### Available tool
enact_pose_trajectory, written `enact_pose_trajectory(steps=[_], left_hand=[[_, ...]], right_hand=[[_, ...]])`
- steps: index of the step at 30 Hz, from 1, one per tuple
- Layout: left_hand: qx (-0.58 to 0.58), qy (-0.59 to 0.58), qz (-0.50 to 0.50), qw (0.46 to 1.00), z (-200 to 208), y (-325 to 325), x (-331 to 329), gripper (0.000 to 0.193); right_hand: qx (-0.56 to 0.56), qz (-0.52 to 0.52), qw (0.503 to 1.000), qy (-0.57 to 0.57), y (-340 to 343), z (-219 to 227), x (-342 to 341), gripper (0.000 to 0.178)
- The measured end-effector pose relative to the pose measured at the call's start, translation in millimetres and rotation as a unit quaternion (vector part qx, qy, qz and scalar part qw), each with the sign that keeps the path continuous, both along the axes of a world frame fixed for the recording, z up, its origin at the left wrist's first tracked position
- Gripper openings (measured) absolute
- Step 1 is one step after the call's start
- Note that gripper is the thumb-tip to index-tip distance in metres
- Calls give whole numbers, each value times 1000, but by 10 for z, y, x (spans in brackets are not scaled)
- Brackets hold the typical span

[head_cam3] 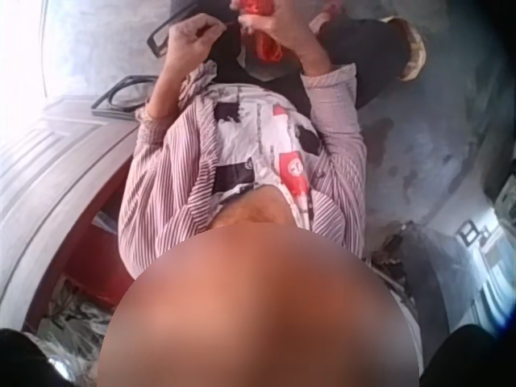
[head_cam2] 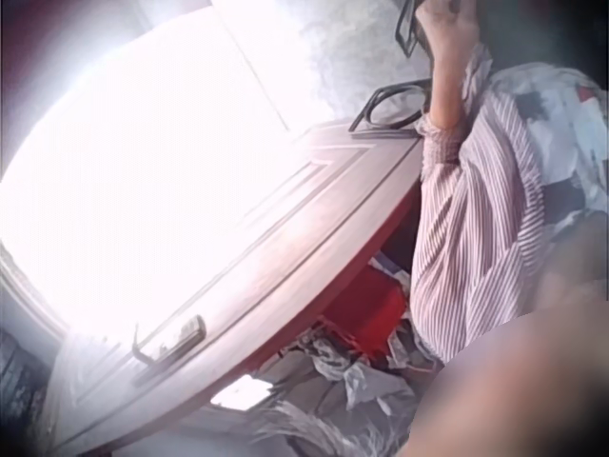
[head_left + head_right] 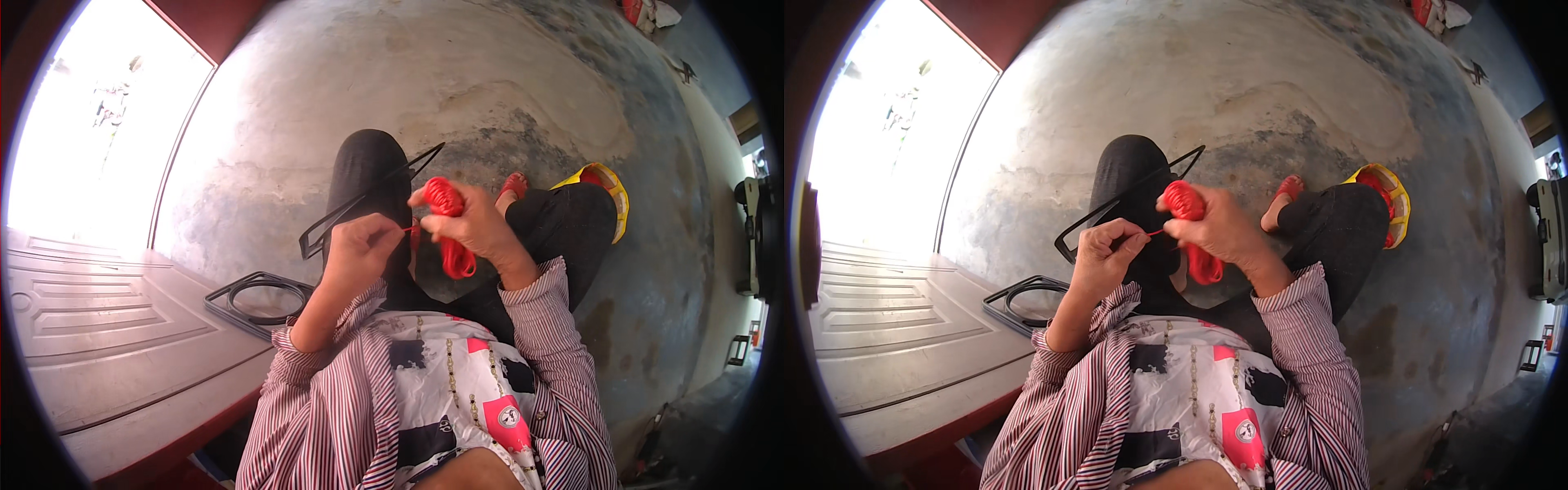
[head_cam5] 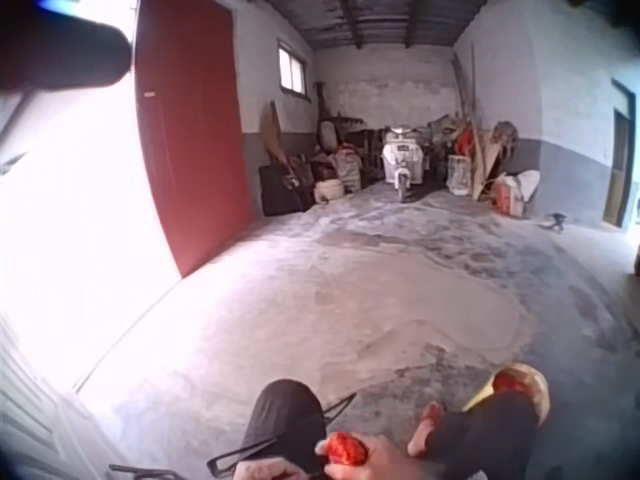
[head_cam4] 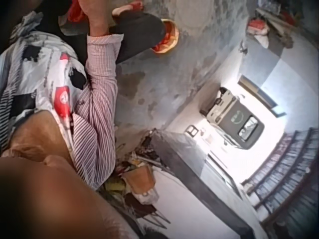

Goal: Wrap red plastic cord around a frame for furniture or a mirror.

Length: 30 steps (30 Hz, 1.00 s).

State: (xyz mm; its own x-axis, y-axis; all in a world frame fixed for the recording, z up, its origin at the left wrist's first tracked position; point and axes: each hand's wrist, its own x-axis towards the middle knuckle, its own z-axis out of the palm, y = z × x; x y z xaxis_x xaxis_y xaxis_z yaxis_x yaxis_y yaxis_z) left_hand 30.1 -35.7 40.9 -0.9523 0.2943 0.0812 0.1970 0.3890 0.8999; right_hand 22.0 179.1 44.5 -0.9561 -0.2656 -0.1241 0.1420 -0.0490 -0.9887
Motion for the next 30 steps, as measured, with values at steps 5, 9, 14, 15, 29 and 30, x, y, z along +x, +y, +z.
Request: enact_pose_trajectory(steps=[5,9,14,15,29,30], left_hand=[[-22,30,-5,999,43,-22,15,8],[-34,45,-7,998,102,-121,27,6],[4,152,261,953,72,-783,-285,4],[39,130,310,941,127,-820,-343,7],[531,-430,273,677,-2015,-1644,-307,29],[533,-429,273,676,-1968,-1620,-371,29]], right_hand=[[-90,59,989,-101,-139,-130,40,16],[-33,111,992,-56,-93,-149,34,15],[-76,77,993,-53,-29,-80,85,12],[-77,75,993,-53,22,-64,83,12],[-162,-23,982,-89,57,-100,34,15],[-161,-21,983,-89,57,-107,22,15]])
